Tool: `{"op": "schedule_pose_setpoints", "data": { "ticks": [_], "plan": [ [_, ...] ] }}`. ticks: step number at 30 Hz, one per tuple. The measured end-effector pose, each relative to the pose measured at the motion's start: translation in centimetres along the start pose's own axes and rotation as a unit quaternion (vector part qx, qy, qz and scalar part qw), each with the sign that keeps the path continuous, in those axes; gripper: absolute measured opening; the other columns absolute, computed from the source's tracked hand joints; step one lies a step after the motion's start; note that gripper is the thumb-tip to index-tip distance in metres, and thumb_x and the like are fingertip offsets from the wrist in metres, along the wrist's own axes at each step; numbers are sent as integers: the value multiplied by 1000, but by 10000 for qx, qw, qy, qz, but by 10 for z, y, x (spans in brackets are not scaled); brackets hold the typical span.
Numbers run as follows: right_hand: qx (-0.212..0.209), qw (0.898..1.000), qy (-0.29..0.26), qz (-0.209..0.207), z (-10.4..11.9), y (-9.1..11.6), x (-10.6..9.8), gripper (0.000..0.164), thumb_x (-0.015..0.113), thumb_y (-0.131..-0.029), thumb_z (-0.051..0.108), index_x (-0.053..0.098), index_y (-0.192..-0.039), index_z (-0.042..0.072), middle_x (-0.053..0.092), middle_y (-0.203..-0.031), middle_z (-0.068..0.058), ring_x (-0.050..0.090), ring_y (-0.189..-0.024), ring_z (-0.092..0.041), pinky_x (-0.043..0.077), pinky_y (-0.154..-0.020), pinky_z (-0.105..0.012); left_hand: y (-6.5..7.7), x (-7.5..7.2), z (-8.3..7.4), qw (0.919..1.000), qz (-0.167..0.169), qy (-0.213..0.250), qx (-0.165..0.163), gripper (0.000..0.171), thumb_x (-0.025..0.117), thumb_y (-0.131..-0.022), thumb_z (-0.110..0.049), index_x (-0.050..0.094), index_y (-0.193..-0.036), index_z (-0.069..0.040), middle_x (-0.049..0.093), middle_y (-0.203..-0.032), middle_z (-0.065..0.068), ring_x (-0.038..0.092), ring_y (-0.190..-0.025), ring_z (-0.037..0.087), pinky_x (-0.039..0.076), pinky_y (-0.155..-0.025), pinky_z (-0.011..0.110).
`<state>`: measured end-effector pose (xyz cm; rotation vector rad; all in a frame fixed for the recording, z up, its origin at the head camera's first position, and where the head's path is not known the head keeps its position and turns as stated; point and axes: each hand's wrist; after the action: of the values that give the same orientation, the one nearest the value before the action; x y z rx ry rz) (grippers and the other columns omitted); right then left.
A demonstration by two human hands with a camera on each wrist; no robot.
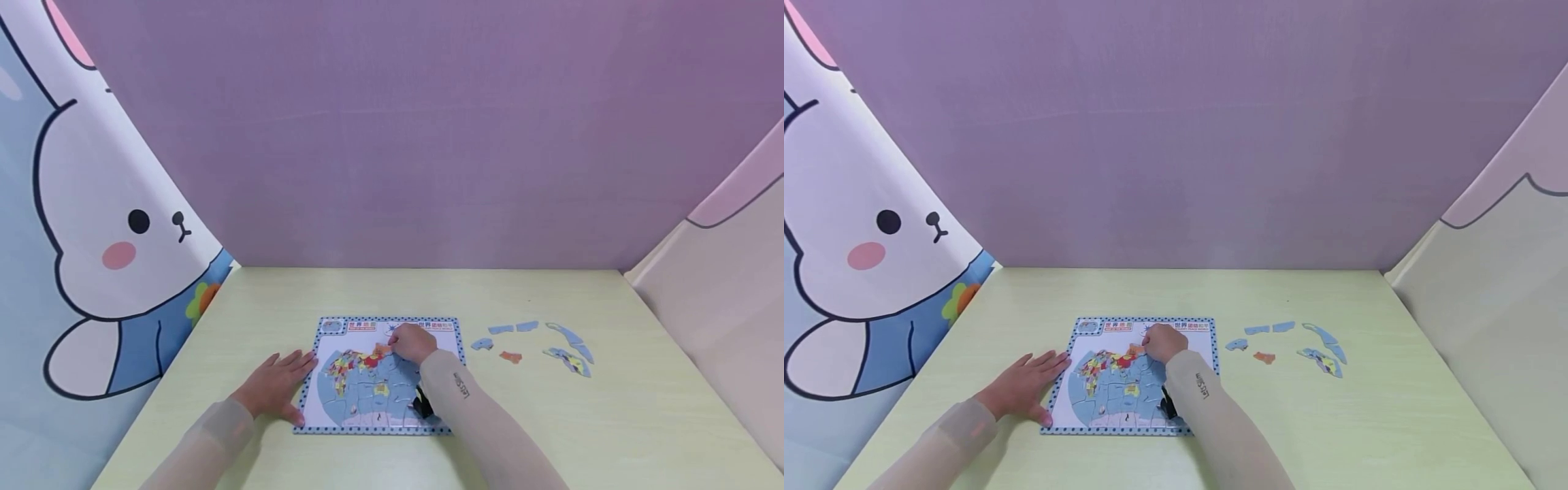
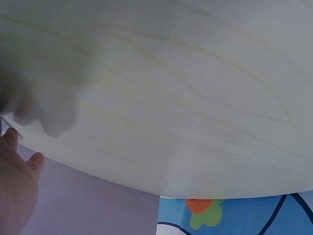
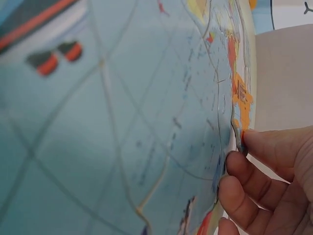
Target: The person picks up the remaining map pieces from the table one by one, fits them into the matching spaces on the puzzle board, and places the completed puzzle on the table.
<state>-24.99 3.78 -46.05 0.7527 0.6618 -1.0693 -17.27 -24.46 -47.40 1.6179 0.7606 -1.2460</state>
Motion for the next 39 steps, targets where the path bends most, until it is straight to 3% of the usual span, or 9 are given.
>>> {"op": "schedule_pose_setpoints", "data": {
  "ticks": [22, 31, 39],
  "plan": [
    [28, 10000, -22, 56, -4, -10, 5, 8, 70, -87, 16, 74, -92, 12, 68, -93, 1, 60, -85, -16, 49, -81, -38, -4, -1, 7, 9998, 102, 128, 78, 111, 75, -62, -67, 37, -147, -8, 33, -154, 8, 23, -142, 35, 19, -110, 61],
    [193, 9987, -474, -68, -7, -11, 9, 7, 71, -87, 15, 75, -92, 12, 67, -92, 1, 59, -85, -17, 49, -81, -40, -3, -1, 7, 9999, 62, 69, 145, 111, 72, -63, -69, 37, -147, -7, 33, -153, 9, 24, -141, 36, 20, -109, 61],
    [252, 9982, -522, -157, -5, -10, 10, 14, 73, -86, 27, 74, -81, 13, 65, -77, 4, 58, -69, -14, 45, -65, -32, -2, -3, 6, 9998, 30, -7, 175, 110, 73, -63, -68, 38, -146, -7, 34, -153, 9, 25, -141, 36, 21, -109, 61]
  ]
}}
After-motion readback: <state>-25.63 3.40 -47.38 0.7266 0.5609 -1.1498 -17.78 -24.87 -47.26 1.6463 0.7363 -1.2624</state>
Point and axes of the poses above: each hand's wrist, its own y-axis away from the middle knuckle, its own x-axis out of the palm, z = x × y
